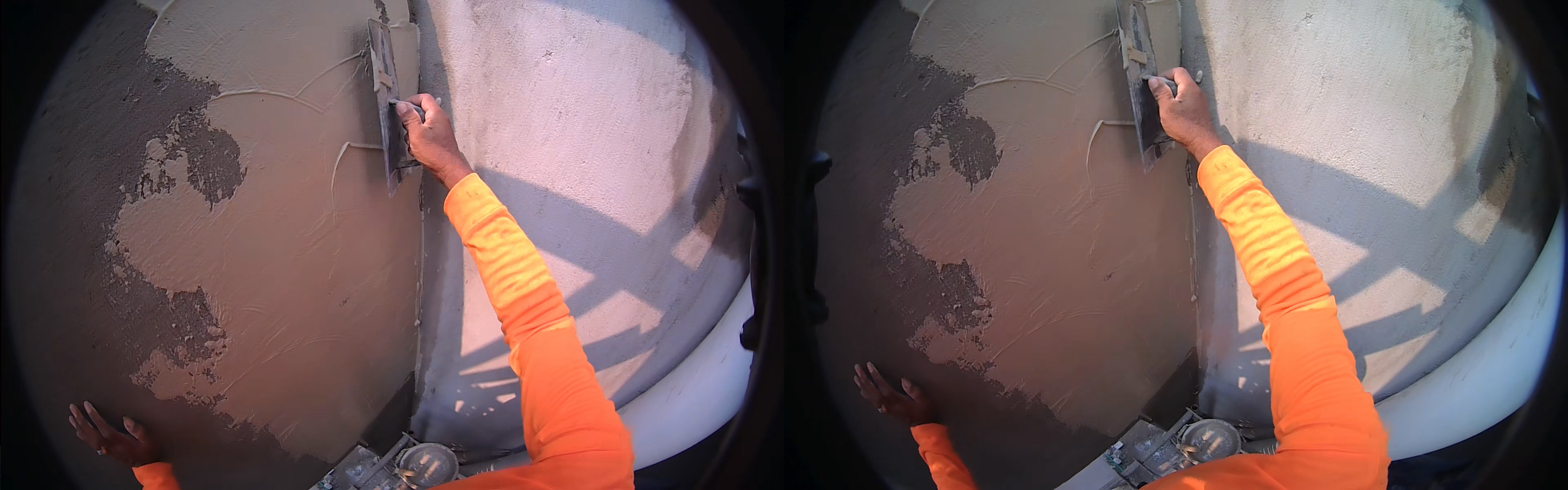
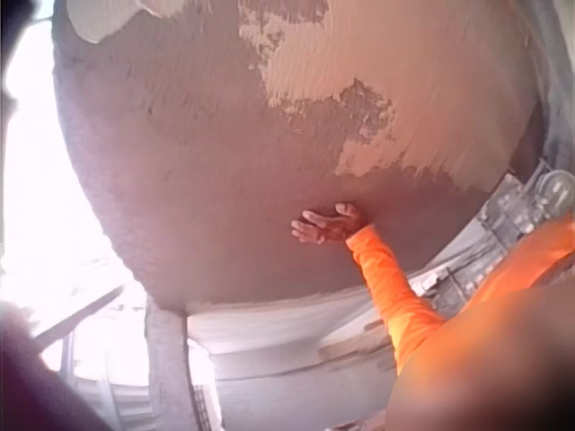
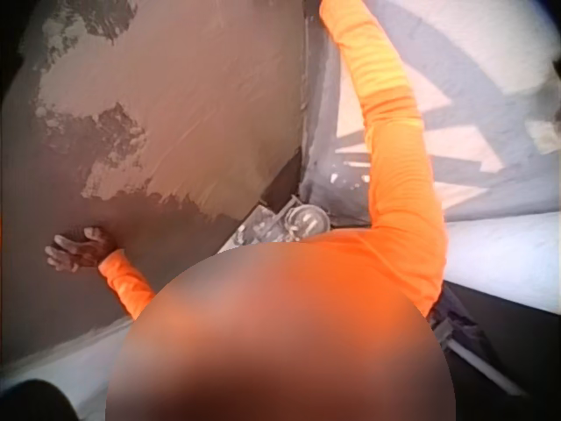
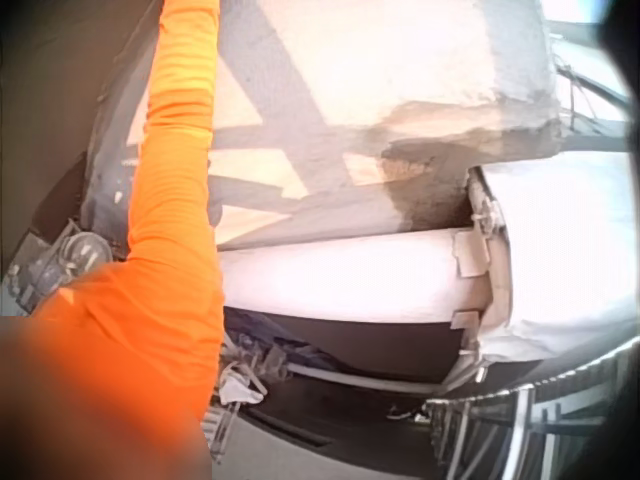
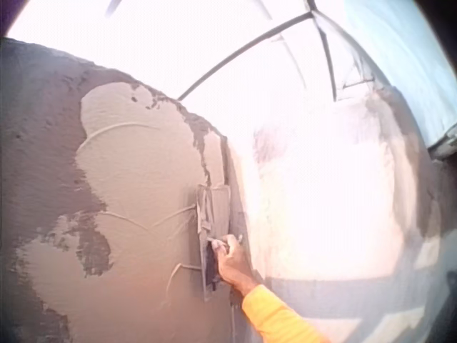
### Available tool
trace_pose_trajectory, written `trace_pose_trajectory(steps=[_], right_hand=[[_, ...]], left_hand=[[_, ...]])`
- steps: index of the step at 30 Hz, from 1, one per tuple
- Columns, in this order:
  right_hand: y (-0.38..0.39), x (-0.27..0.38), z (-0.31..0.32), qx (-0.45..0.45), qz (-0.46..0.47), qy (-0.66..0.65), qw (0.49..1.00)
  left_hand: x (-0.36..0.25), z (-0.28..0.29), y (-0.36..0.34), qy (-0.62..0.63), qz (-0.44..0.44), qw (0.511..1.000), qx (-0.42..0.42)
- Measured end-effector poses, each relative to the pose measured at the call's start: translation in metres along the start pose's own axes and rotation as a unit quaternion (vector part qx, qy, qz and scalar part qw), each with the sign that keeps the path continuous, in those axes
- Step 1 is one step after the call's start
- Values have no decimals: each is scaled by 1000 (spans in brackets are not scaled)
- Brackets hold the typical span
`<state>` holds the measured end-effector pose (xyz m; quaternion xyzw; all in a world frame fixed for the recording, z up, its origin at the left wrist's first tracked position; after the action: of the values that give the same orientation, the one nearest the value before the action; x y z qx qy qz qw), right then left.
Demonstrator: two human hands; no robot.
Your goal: The person applies plaster to a curved wall using a trowel and hawk. They repeatedly scoop plaster from a bucket, spread it on the wall, and smooth the surface with consistent strokes.
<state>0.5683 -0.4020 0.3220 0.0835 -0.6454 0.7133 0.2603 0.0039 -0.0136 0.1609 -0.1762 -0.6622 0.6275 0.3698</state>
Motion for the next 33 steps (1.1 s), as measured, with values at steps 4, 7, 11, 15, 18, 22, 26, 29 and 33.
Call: trace_pose_trajectory(steps=[4,7,11,15,18,22,26,29,33], right_hand=[[-38,16,24,-1,33,-36,999],[-112,21,33,-57,1,3,998],[-194,35,30,-97,24,110,989],[-209,37,17,-101,-4,170,980],[-153,8,6,-75,-33,155,984],[-38,-39,-6,-44,-34,115,992],[64,-77,-15,-15,-72,81,994],[126,-99,-24,-14,-77,42,996],[145,-103,-26,-19,-108,24,994]], left_hand=[[0,2,-7,-1,-21,1000,-12],[-6,5,-9,0,-20,1000,-14],[-7,5,-9,-19,-13,1000,-18],[0,4,-4,-30,-7,999,7],[5,2,0,-39,-7,999,20],[6,-2,-1,-17,-21,1000,-3],[8,-4,-2,10,-22,1000,-10],[12,-5,0,-3,-23,1000,-10],[12,-5,2,-38,-31,999,-8]])
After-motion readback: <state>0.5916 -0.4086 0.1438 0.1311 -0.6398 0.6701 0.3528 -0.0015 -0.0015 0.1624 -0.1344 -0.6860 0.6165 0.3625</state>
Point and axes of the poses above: each hand's wrist, its own y-axis away from the middle knuckle, its own z-axis out of the back of the hand, x = y × z, the point moved 1 cm from there along -y, towards the middle knuckle, and after that the axes turned 7 degrees about y, right-handed, at the moved point
